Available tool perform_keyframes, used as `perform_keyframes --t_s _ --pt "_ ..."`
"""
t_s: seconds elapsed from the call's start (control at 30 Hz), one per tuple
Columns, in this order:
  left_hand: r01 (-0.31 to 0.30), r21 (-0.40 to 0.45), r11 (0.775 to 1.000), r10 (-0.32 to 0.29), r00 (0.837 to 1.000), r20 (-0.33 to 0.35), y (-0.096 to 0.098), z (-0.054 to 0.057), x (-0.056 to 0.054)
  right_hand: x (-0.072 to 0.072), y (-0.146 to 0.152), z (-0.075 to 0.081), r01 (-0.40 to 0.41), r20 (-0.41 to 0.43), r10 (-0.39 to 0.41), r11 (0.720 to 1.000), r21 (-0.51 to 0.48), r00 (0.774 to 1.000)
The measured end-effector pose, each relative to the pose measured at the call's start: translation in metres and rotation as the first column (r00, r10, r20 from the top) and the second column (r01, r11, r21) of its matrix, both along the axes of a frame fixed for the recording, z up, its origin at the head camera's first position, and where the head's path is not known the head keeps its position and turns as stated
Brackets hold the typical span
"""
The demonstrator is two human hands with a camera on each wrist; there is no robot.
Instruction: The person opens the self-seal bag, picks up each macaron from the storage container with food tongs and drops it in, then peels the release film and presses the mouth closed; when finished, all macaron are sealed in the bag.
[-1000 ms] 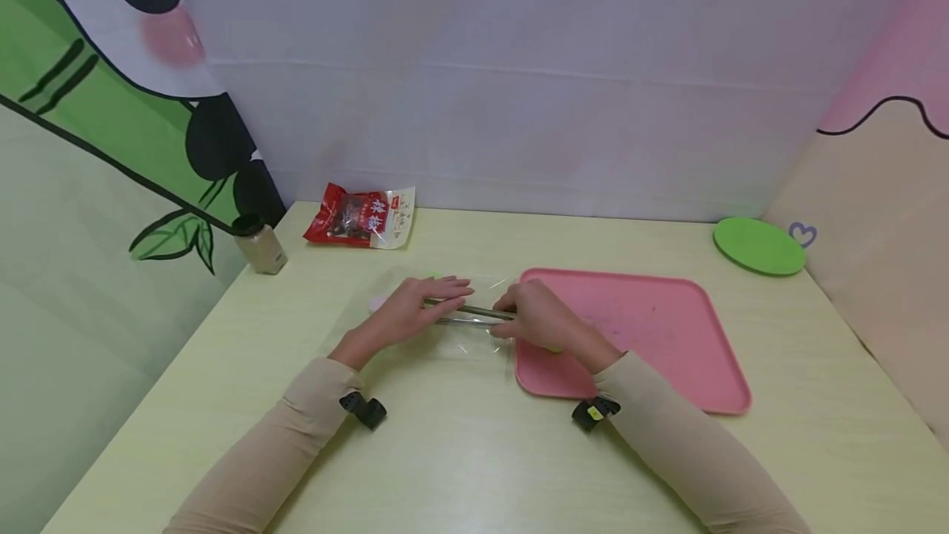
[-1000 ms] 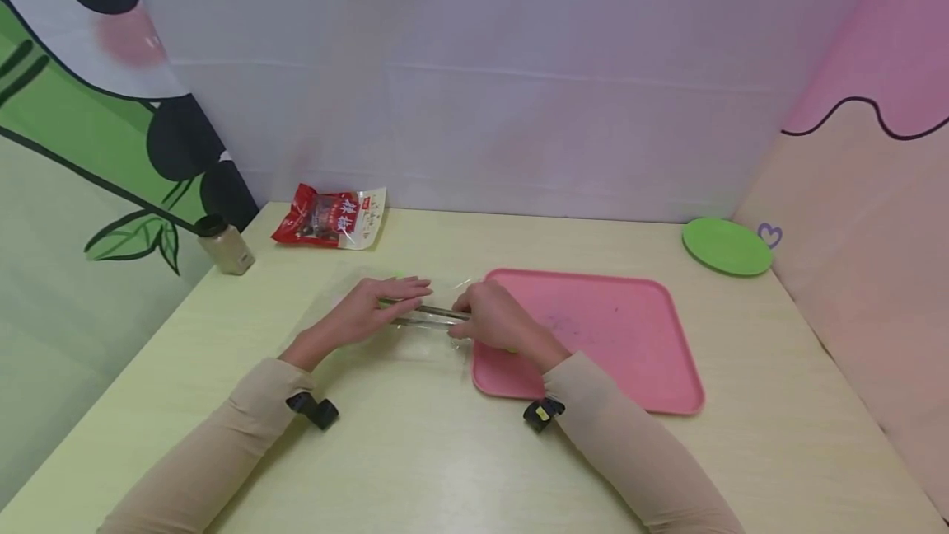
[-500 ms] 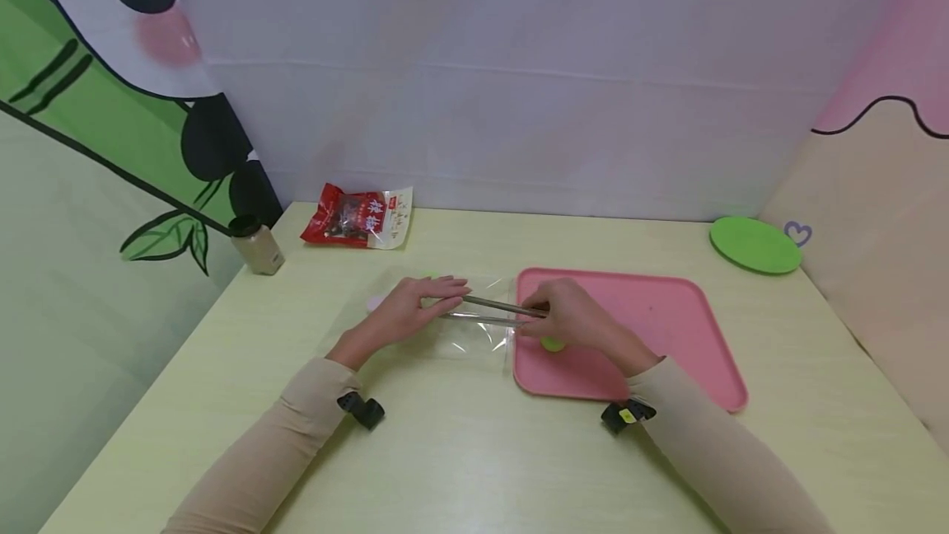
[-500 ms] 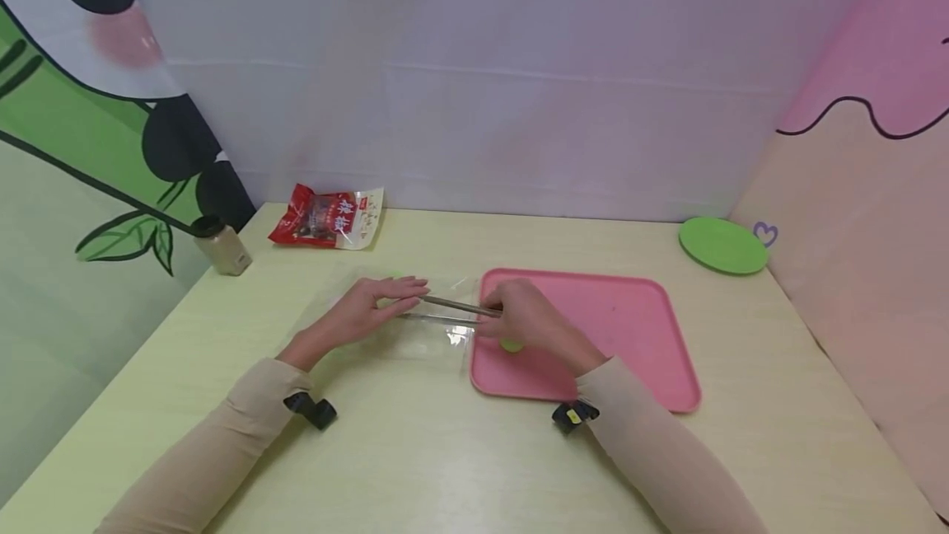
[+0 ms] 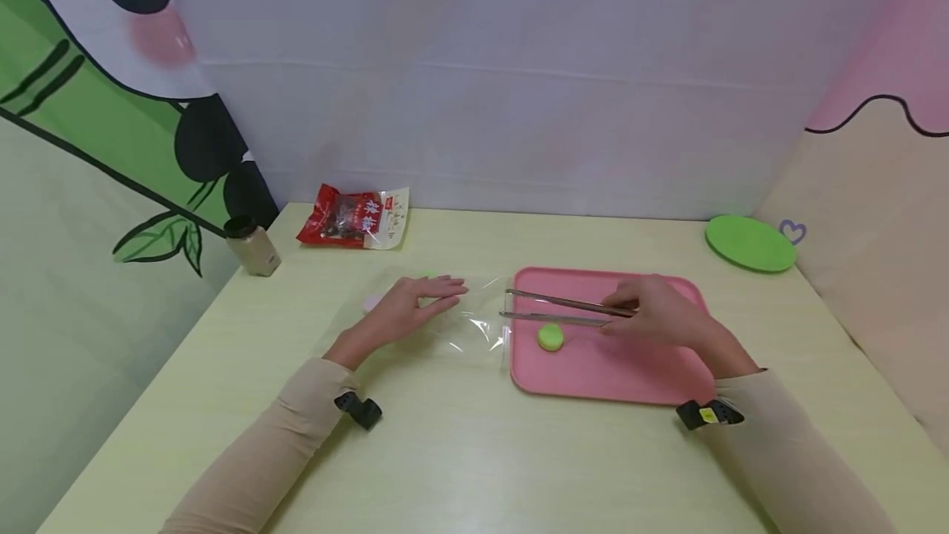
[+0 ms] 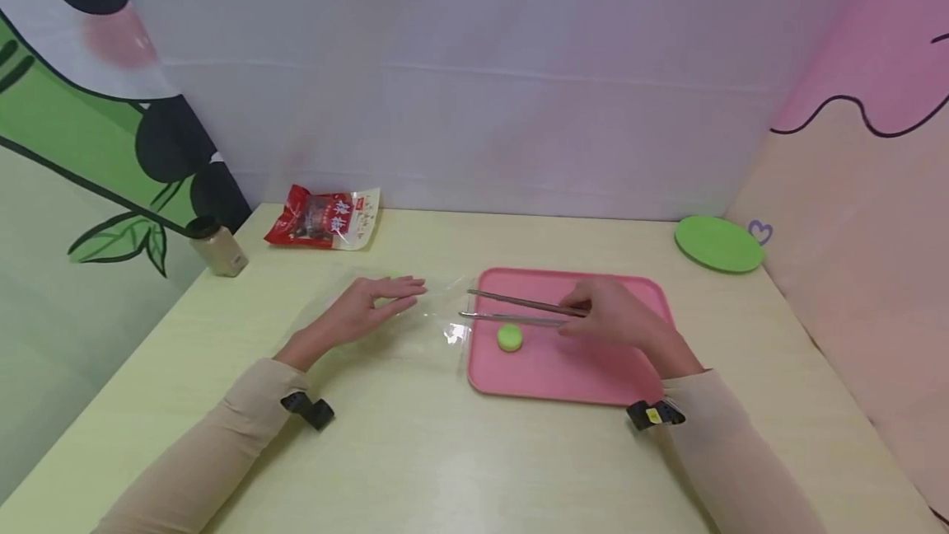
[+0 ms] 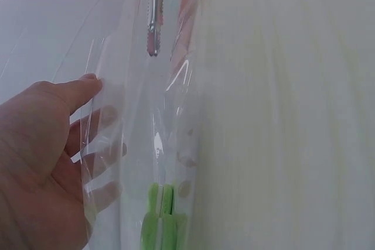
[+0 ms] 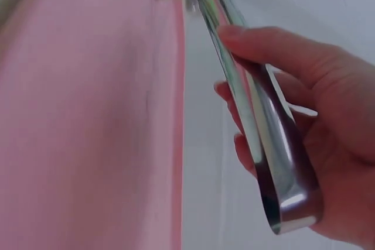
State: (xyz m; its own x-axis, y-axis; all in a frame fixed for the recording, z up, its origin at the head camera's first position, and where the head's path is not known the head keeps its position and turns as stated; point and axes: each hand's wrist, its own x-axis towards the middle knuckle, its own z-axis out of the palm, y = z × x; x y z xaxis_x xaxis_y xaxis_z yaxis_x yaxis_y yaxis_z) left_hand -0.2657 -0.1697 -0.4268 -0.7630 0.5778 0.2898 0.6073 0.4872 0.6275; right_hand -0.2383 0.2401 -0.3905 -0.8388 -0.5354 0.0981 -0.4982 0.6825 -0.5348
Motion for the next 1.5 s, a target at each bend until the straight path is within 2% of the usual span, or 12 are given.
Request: perform_keyframes --t_s 0.2,0.3,0.4,0.57,0.93,1.5 --pt "-0.006 -0.007 1.000 0.006 1.000 0.001 0.000 0.000 0.002 -0.003 0.037 -0.007 -0.094 -0.022 0.093 0.994 -0.050 0.995" --pt "-0.009 -0.005 1.000 0.009 1.000 0.011 0.000 0.000 0.002 -0.004 0.050 -0.013 -0.152 -0.033 0.150 0.985 -0.084 0.988" --pt "-0.012 -0.001 1.000 0.012 1.000 0.015 0.000 0.000 0.003 -0.005 0.059 -0.017 -0.177 -0.060 0.172 0.981 -0.084 0.983" --pt "-0.010 0.015 1.000 0.010 1.000 0.010 0.001 0.000 0.002 -0.004 0.069 -0.019 -0.154 -0.062 0.149 0.985 -0.081 0.987" --pt "-0.015 0.011 1.000 0.015 1.000 0.009 0.000 0.000 0.002 -0.002 0.080 -0.017 -0.098 0.076 0.102 0.993 -0.059 0.992" --pt "-0.021 0.011 1.000 0.021 1.000 0.005 0.000 -0.001 0.001 -0.006 0.081 -0.028 -0.113 0.081 0.122 0.987 -0.110 0.989"
